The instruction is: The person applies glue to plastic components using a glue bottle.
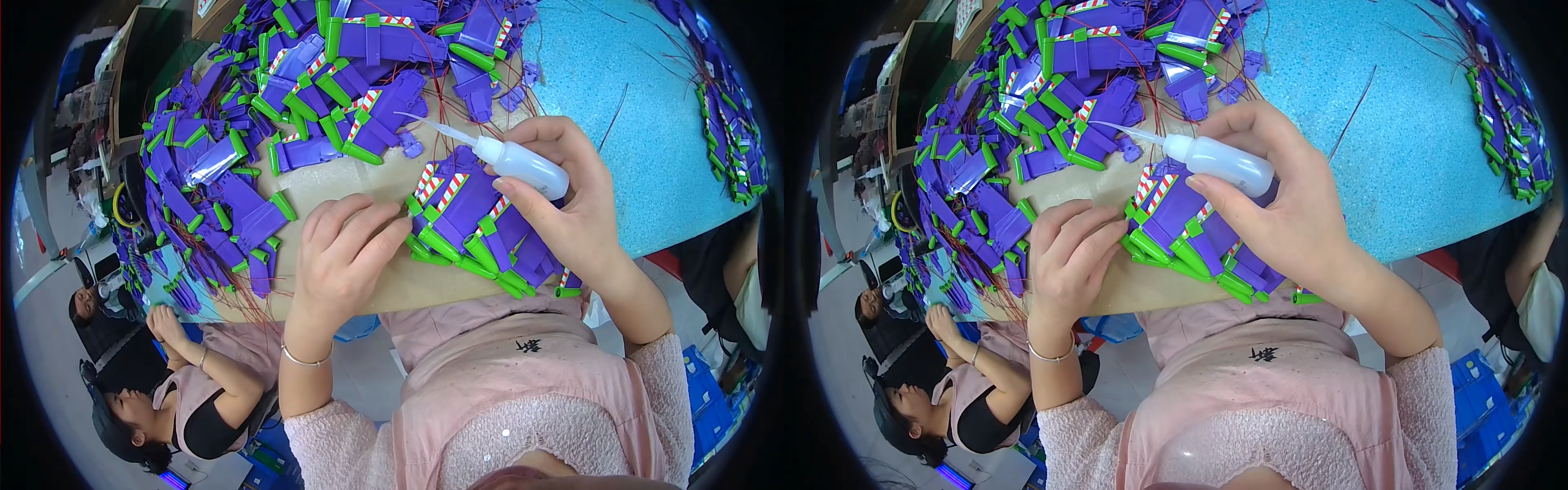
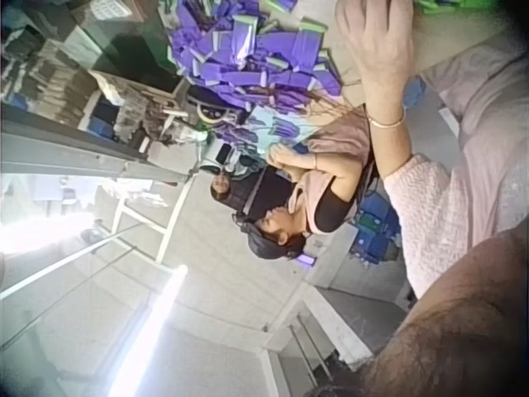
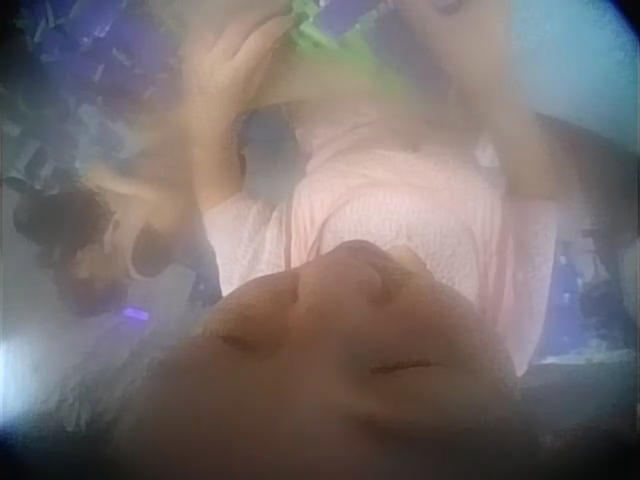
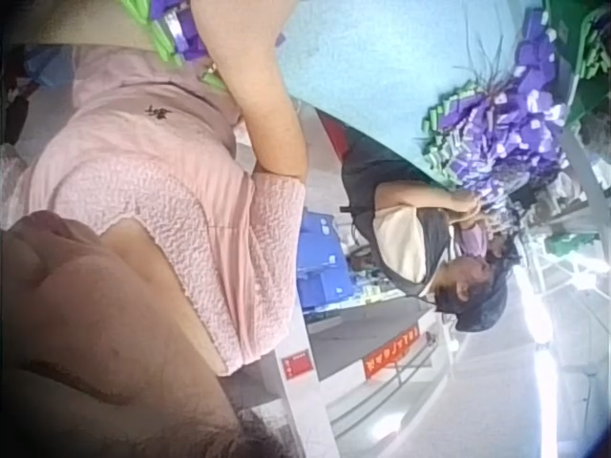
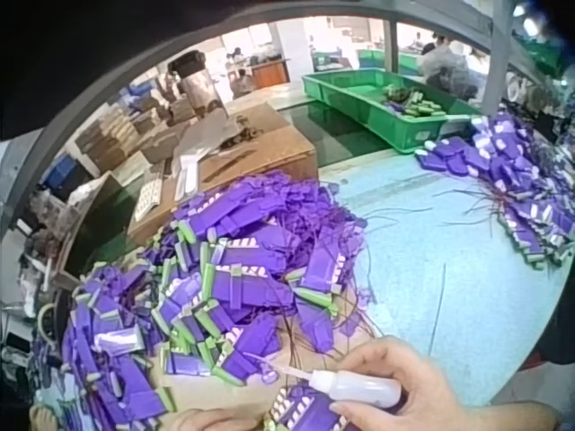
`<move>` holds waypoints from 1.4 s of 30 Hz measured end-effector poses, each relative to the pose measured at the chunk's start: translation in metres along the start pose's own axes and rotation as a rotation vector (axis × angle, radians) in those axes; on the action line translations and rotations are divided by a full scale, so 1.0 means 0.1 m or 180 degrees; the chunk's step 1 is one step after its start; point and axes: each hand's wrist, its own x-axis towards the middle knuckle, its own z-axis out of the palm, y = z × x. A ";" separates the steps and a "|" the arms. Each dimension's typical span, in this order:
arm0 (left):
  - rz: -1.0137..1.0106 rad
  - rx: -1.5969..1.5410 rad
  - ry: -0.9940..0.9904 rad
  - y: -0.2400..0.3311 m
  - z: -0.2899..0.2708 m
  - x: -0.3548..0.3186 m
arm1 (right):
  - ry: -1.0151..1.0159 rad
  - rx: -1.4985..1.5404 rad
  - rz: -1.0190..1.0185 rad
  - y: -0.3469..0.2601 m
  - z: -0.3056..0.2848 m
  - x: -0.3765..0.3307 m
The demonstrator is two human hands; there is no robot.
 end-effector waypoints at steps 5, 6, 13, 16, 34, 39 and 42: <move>-0.0024 -0.0150 -0.0109 -0.02 -0.02 0.00 | -0.0030 0.0106 0.0017 0.00 0.01 0.00; -0.0024 -0.0148 -0.0108 -0.02 -0.03 0.00 | -0.0029 0.0107 0.0015 0.01 0.01 0.00; -0.0753 0.0212 0.0687 -0.06 0.04 0.21 | 0.0318 0.0411 -0.0183 0.01 -0.11 -0.10; -0.0841 0.0467 0.0740 -0.06 0.16 0.42 | 0.0422 0.0504 -0.0126 -0.01 -0.18 -0.17; -0.0856 -0.0004 -0.0171 0.48 -0.21 0.25 | 0.0585 0.0570 -0.0366 0.00 -0.25 -0.24; -0.0745 0.0181 -0.0312 0.48 -0.20 0.25 | 0.0337 0.0603 -0.0221 -0.05 -0.21 -0.28; -0.0718 0.0229 -0.0299 0.48 -0.20 0.26 | 0.0236 0.0460 -0.0401 -0.06 -0.19 -0.27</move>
